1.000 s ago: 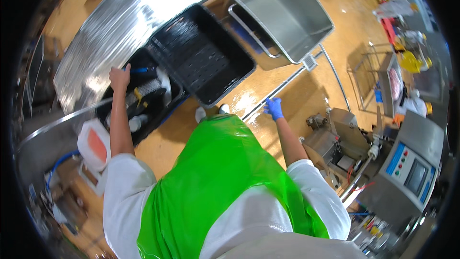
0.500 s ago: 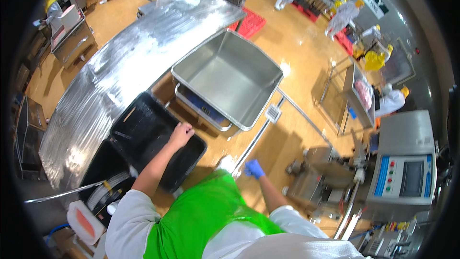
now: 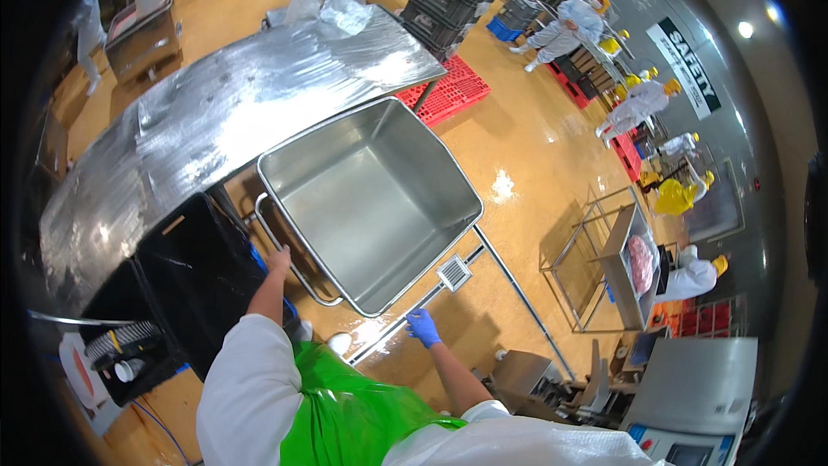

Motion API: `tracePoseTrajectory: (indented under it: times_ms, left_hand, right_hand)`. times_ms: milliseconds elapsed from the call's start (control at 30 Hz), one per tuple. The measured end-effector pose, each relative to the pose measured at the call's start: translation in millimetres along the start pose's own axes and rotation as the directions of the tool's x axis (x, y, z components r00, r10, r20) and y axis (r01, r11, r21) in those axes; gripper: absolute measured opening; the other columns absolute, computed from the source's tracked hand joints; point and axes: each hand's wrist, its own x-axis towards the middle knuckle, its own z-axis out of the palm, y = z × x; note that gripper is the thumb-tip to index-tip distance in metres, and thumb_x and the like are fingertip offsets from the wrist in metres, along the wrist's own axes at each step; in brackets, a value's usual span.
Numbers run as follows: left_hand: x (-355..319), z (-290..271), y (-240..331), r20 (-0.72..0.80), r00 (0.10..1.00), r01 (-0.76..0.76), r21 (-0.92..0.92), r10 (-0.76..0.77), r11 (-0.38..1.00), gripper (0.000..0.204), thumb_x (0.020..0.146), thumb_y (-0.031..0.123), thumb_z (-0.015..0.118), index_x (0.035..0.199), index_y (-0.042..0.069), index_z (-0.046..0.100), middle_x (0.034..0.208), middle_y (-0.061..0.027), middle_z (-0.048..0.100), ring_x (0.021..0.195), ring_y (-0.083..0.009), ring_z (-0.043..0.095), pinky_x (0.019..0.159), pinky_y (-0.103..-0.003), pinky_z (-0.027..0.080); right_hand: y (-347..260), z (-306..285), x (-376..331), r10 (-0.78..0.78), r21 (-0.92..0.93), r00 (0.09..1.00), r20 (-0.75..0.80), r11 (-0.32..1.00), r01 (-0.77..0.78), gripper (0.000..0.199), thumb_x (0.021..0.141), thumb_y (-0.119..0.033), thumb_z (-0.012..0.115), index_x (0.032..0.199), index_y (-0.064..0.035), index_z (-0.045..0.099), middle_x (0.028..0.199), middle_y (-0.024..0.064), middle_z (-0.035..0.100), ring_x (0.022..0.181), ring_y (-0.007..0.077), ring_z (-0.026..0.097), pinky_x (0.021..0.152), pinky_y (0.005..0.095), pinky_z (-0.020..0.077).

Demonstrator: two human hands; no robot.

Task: The person assembles a curved metal pipe onto a machine using a wrench to tighten multiple joints. They wipe the pipe with a white cloth, then move a black plastic crate and a metal tray to the side.

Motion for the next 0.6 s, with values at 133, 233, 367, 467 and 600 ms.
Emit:
tracePoseTrajectory:
  times_ms: [133,233,367,467,600]
  left_hand:
    - [21,19,16,-0.067,0.962,0.250,-0.163,-0.264,0.954,0.077,0.083,0.059,0.050,0.125,-0.006,0.046,0.121,-0.0268,0.054,0.118,-0.0369,0.048,0.102,-0.042,0.035]
    - [47,41,-15,-0.179,0.939,0.197,-0.419,-0.294,0.886,0.073,0.085,0.058,0.050,0.123,-0.005,0.047,0.115,-0.0247,0.057,0.110,-0.0391,0.053,0.099,-0.042,0.038]
    - [45,44,-15,0.261,0.932,0.351,-0.821,-0.250,0.451,0.042,0.081,0.052,0.064,0.076,0.012,0.053,0.056,0.0006,0.045,0.044,-0.0137,0.045,0.041,-0.030,0.036]
    - [36,30,-7,0.302,0.915,0.391,-0.823,-0.266,0.412,0.041,0.081,0.049,0.064,0.071,0.016,0.041,0.051,0.0042,0.031,0.039,-0.0108,0.033,0.036,-0.028,0.025]
    - [20,43,5,0.262,0.909,0.389,-0.814,-0.325,0.431,0.036,0.083,0.041,0.061,0.070,0.016,0.038,0.048,0.0023,0.030,0.036,-0.0133,0.033,0.036,-0.031,0.027]
  right_hand:
    - [-5,23,27,0.065,0.017,0.994,0.092,0.998,-0.067,0.051,0.085,-0.023,0.065,0.118,-0.0084,0.029,0.084,0.0108,0.055,0.068,0.0158,0.061,0.050,0.0292,0.0490]
    - [-14,51,50,0.106,0.044,0.978,0.180,0.992,-0.116,0.053,0.086,-0.030,0.064,0.115,-0.0070,0.027,0.084,0.0099,0.053,0.061,0.0149,0.057,0.047,0.0286,0.0495]
    - [4,63,99,0.383,-0.110,0.917,0.108,0.922,-0.372,0.050,0.085,-0.030,0.061,0.111,-0.0046,0.027,0.083,0.0138,0.056,0.061,0.0180,0.058,0.044,0.0317,0.0497]
    - [33,66,128,0.320,-0.155,0.925,0.204,0.944,-0.292,0.033,0.084,-0.026,0.056,0.097,-0.0012,0.039,0.075,0.0132,0.056,0.059,0.0194,0.057,0.042,0.0327,0.0491]
    - [25,52,110,0.094,-0.287,0.971,0.218,0.957,-0.028,0.042,0.079,-0.026,0.057,0.099,0.0026,0.033,0.071,0.0117,0.054,0.056,0.0193,0.055,0.040,0.0342,0.0472]
